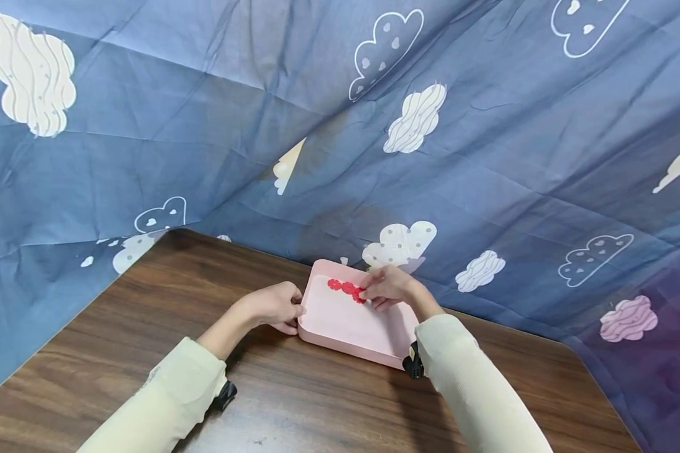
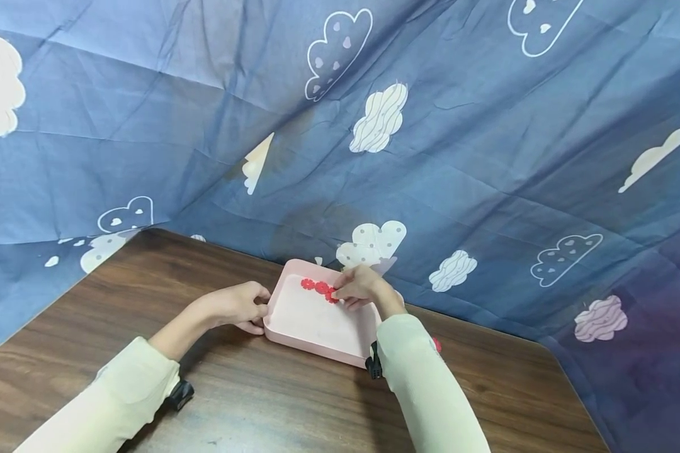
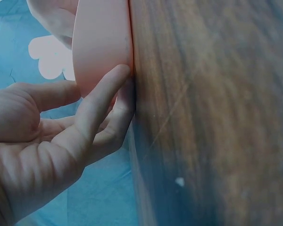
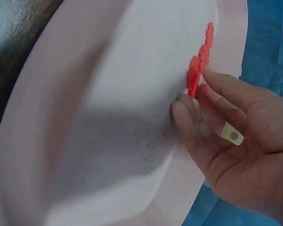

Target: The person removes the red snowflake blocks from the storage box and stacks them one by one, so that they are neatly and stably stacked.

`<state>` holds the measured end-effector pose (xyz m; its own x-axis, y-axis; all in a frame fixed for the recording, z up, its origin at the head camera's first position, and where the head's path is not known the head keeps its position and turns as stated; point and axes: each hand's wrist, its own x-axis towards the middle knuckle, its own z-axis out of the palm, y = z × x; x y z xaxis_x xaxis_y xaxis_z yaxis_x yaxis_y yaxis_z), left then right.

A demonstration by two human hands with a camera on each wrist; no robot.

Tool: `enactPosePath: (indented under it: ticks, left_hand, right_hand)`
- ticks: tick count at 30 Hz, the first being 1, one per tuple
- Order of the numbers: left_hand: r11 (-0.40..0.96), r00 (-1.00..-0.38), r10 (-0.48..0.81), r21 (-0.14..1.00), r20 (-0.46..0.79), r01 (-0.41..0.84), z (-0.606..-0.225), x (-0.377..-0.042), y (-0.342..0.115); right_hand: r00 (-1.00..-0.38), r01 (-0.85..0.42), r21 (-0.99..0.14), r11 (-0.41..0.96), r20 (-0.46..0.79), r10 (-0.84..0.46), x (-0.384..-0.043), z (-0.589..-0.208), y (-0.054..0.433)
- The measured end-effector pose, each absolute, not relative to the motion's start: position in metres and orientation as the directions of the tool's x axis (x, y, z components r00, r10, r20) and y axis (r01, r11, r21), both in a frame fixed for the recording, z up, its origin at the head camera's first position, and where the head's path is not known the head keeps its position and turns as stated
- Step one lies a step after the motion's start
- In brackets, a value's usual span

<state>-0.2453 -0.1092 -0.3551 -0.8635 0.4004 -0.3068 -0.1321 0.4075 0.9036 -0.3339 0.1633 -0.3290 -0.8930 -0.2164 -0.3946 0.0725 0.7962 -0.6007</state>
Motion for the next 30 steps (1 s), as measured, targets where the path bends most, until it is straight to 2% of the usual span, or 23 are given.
enactPosePath:
  ticks: [8, 21, 30]
  left_hand:
    - [0.421, -0.862, 0.403, 0.899, -0.307, -0.123, -0.352, -0.244, -0.109]
    - [0.431, -0.859, 0.406, 0.894, -0.311, -0.120, -0.351, -0.241, -0.113]
    - [0.430, -0.854, 0.411, 0.894, -0.317, -0.125, -0.354, -0.240, -0.114]
  right_hand:
    - [-0.933, 0.034, -0.548, 0.836, -0.317, -0.170, -0.329, -0.332, 0.158]
    - [-0.933, -0.027, -0.490, 0.872, -0.300, -0.198, -0.319, -0.332, 0.156]
    - [-0.942, -0.038, -0.519, 0.854, -0.267, -0.204, -0.311, -0.336, 0.157]
